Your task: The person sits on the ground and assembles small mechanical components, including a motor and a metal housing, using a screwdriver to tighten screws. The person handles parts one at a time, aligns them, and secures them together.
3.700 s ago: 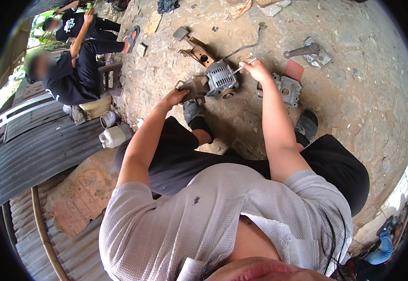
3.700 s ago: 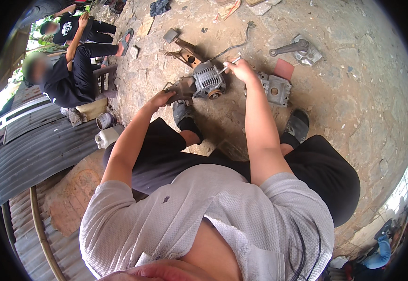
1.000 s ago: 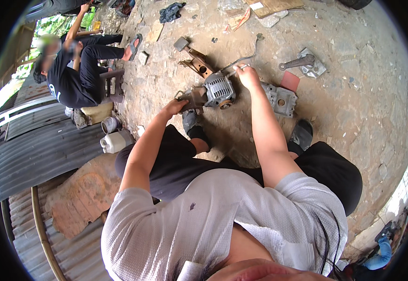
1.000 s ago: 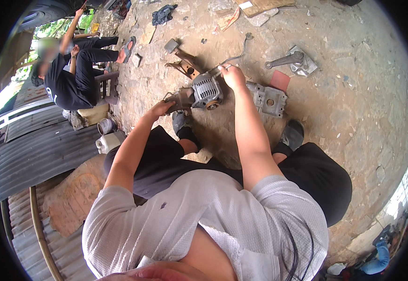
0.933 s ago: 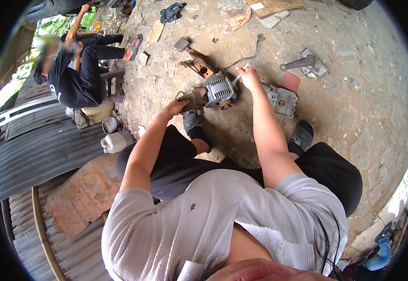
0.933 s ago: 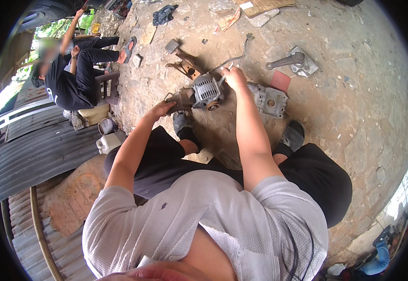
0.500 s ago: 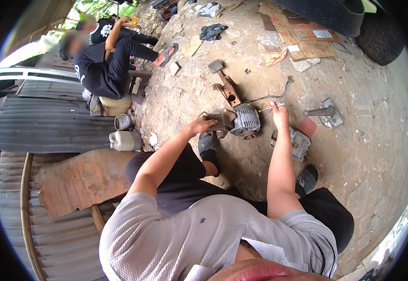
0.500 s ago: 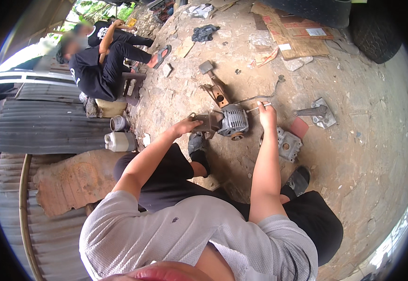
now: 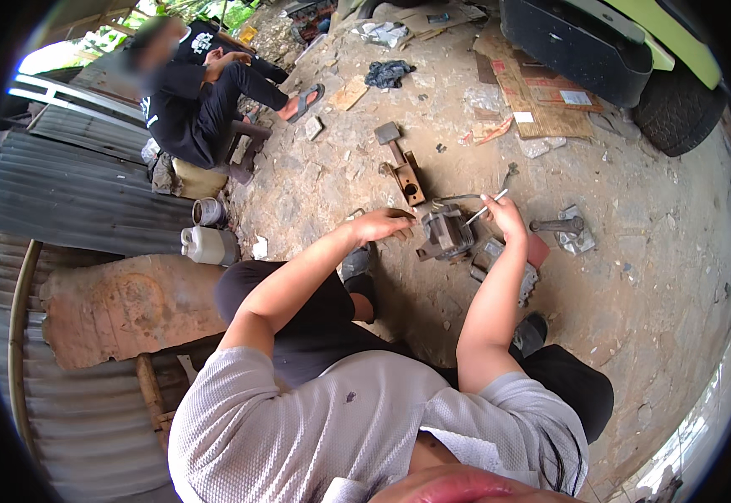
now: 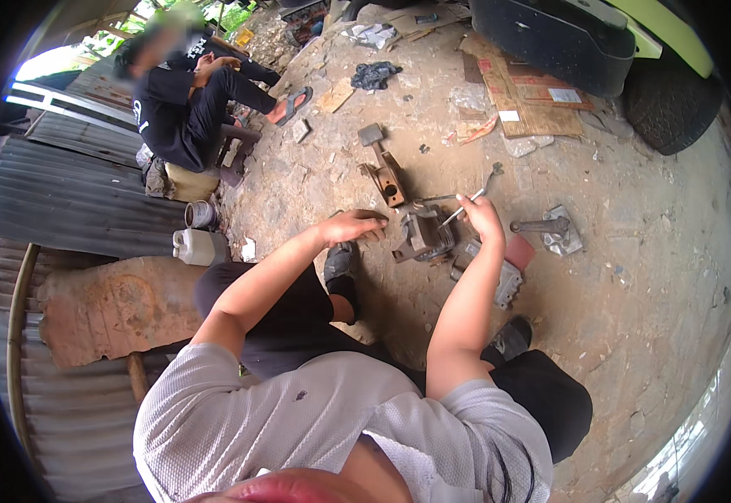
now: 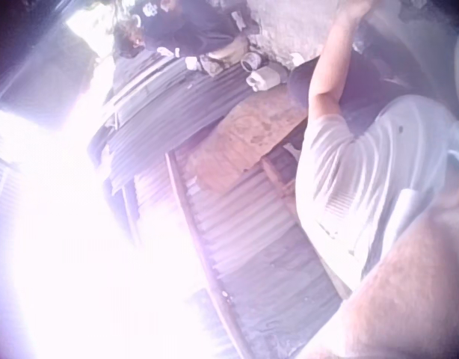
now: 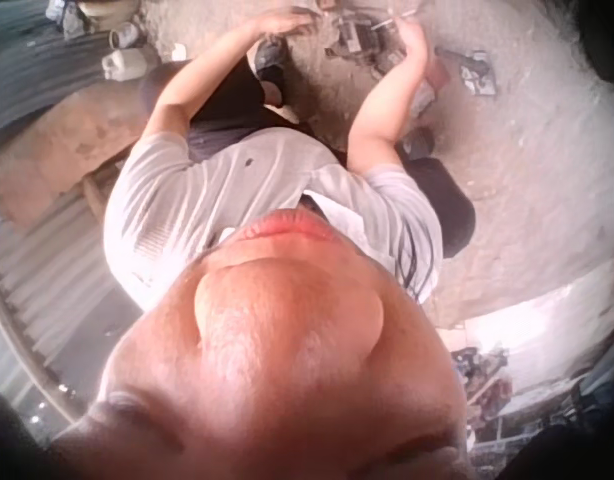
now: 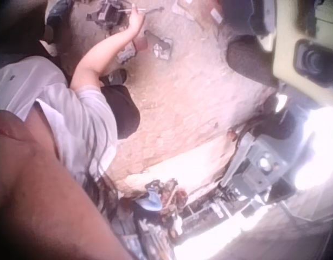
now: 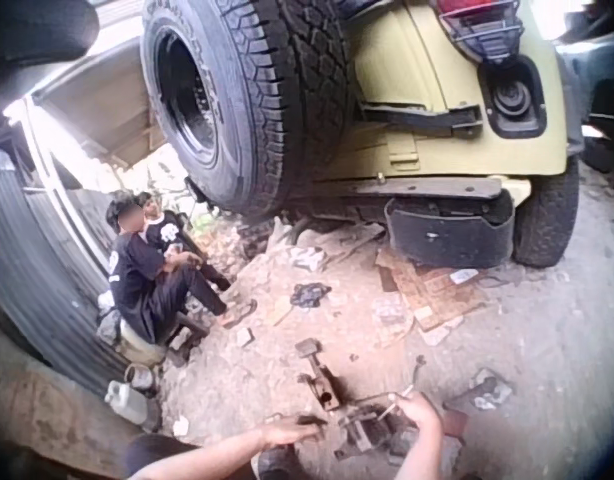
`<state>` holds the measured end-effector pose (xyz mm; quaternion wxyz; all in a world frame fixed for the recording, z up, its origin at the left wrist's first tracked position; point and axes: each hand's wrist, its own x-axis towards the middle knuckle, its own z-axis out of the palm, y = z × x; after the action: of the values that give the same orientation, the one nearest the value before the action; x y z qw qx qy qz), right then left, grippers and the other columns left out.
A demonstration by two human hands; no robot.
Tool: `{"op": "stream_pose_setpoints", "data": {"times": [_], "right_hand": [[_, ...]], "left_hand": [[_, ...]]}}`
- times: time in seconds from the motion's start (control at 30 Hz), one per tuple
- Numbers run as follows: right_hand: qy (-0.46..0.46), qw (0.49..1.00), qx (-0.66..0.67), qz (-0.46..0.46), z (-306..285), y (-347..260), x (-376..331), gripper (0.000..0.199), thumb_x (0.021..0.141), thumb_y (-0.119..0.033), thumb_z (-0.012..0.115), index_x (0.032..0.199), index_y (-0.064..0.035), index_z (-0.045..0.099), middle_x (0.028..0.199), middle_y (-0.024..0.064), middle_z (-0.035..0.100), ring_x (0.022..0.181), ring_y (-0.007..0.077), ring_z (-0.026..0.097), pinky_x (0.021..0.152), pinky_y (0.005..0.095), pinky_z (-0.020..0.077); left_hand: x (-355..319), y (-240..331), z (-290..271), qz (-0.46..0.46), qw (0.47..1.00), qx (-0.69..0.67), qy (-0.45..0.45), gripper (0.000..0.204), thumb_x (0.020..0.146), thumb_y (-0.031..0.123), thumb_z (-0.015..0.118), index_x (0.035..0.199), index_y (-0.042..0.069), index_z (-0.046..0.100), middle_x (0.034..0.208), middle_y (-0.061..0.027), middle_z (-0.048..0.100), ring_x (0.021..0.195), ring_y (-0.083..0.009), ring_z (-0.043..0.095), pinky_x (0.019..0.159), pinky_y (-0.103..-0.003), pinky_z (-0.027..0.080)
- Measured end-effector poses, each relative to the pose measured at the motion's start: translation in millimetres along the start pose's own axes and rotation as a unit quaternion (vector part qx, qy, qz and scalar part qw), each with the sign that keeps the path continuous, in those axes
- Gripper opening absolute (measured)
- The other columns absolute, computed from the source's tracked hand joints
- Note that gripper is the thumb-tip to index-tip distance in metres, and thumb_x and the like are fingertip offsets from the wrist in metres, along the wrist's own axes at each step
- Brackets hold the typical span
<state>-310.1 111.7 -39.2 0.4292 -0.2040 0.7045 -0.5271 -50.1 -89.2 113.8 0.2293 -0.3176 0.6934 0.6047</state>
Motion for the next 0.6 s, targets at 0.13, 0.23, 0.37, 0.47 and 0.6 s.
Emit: {"op": "stream_pose_setpoints", "data": {"times": [0.13,0.23,0.37,0.47,0.6], "right_hand": [[-0.066,0.998,-0.017,0.009,-7.4,-16.0,-6.8,0.031,0.097,-0.036,0.066,0.099,-0.0049,0.073,0.078,0.0022,0.071,0.063,0.0083,0.056,0.057,0.0262,0.0412],[-0.109,0.993,-0.037,0.024,-15.9,-25.3,-13.7,0.03,0.097,-0.037,0.067,0.093,-0.008,0.07,0.079,0.0017,0.072,0.069,0.0086,0.062,0.062,0.0278,0.042],[-0.127,0.991,-0.037,0.034,-25.4,-11.8,-11.8,0.027,0.095,-0.035,0.07,0.099,-0.0084,0.07,0.084,0.0017,0.074,0.07,0.0086,0.063,0.061,0.0278,0.0417],[-0.112,0.993,-0.035,0.018,-33.8,-12.6,-13.5,0.029,0.094,-0.035,0.071,0.105,-0.0085,0.072,0.084,0.0015,0.074,0.071,0.0089,0.063,0.061,0.028,0.0412],[-0.072,0.996,-0.049,0.008,-45.1,-24.4,-15.8,0.032,0.094,-0.038,0.071,0.108,-0.0085,0.073,0.085,0.0012,0.074,0.077,0.0087,0.063,0.066,0.0278,0.0417]], "left_hand": [[-15.6,18.5,-14.9,0.055,0.997,0.05,0.008,0.06,0.1,0.045,0.06,0.139,0.0,0.056,0.127,-0.0139,0.066,0.117,-0.0219,0.061,0.104,-0.034,0.045],[-49.8,40.6,-22.8,0.092,0.985,0.143,0.028,0.062,0.1,0.047,0.059,0.139,-0.001,0.056,0.133,-0.0157,0.063,0.124,-0.0241,0.057,0.109,-0.034,0.042],[-98.0,81.3,-30.2,0.081,0.969,0.231,0.024,0.067,0.1,0.051,0.058,0.142,-0.001,0.053,0.138,-0.0194,0.06,0.129,-0.026,0.055,0.111,-0.035,0.04],[-97.8,79.3,-44.6,0.065,0.962,0.265,0.029,0.069,0.1,0.052,0.057,0.144,0.0,0.05,0.136,-0.0225,0.06,0.128,-0.0288,0.056,0.11,-0.036,0.042],[-86.5,78.3,-39.7,0.06,0.946,0.316,0.045,0.073,0.098,0.056,0.057,0.144,-0.001,0.05,0.137,-0.0263,0.059,0.127,-0.034,0.057,0.109,-0.037,0.043]]}}
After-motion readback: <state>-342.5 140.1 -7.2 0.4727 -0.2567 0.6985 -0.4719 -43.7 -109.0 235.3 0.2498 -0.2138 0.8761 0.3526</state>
